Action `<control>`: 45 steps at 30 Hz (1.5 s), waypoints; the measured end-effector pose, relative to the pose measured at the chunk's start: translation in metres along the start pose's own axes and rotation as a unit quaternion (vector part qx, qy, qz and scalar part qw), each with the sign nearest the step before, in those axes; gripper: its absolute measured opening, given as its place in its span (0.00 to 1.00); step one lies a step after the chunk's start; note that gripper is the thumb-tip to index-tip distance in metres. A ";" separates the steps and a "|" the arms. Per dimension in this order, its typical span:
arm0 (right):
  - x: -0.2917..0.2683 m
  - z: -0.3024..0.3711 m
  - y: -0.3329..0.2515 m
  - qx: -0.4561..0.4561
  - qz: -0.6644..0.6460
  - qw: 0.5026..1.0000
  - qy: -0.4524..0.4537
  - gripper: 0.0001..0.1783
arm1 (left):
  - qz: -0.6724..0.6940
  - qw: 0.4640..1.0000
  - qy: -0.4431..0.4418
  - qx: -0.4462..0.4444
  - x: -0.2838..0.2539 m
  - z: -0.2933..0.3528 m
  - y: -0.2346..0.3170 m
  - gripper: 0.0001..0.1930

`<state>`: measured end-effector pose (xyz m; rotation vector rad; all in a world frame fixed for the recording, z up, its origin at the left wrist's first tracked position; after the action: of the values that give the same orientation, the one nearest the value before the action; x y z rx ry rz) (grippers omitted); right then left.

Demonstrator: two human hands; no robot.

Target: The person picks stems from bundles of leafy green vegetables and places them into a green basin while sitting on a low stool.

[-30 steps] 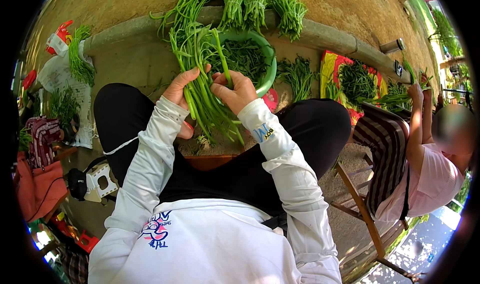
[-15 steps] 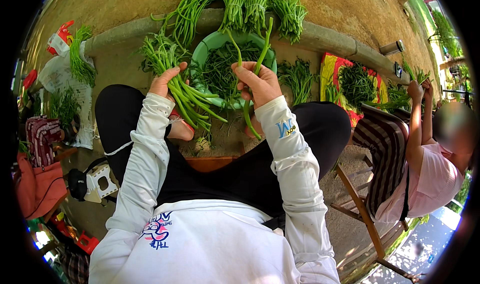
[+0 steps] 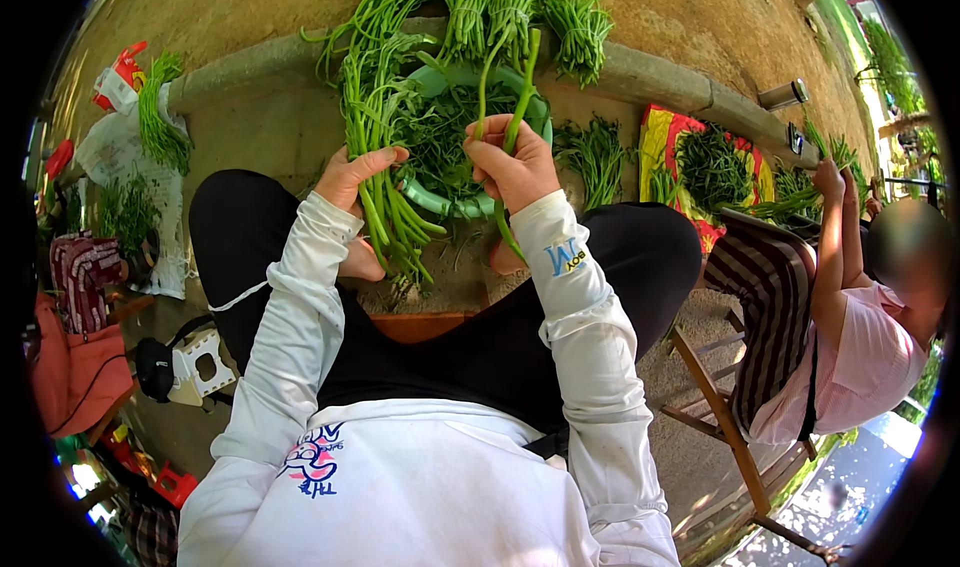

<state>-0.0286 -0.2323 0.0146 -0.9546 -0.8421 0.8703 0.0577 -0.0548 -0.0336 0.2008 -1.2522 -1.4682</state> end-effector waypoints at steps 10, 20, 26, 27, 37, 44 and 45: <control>0.022 0.007 -0.020 -0.338 0.325 0.883 -0.022 0.15 | -0.007 0.993 -0.036 -0.109 0.019 0.020 -0.001 0.20; 0.015 0.004 -0.007 -0.055 0.103 0.992 -0.045 0.09 | 0.036 0.998 -0.031 -0.047 0.038 0.019 -0.004 0.19; 0.006 0.003 -0.004 -0.056 0.017 0.998 0.014 0.09 | 0.038 0.988 0.107 0.106 -0.005 -0.002 -0.008 0.15; 0.005 0.003 -0.005 -0.057 0.014 0.998 0.028 0.11 | 0.044 0.983 0.120 0.134 -0.005 -0.001 -0.004 0.14; 0.015 0.001 0.009 -0.002 0.074 0.996 -0.056 0.10 | -0.041 0.975 -0.016 0.217 0.039 0.014 0.016 0.16; 0.024 0.005 0.010 0.031 0.068 0.994 -0.083 0.11 | -0.182 0.952 0.037 0.245 0.040 0.017 0.005 0.06; 0.025 0.006 0.010 0.041 0.077 0.993 -0.083 0.11 | -0.182 0.951 0.039 0.246 0.038 0.016 0.003 0.06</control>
<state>-0.0267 -0.2051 0.0123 -0.8923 -0.8756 1.1227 0.0349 -0.0750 -0.0053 0.8534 -1.5585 -1.4065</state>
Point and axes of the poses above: each hand's wrist, its own z-axis away from the middle knuckle, its own x-axis out of the palm, y = z × x, the point moved 6 cm from there along -z, towards the middle knuckle, and after that the axes turned 1 degree about x, right-handed, at the moved point
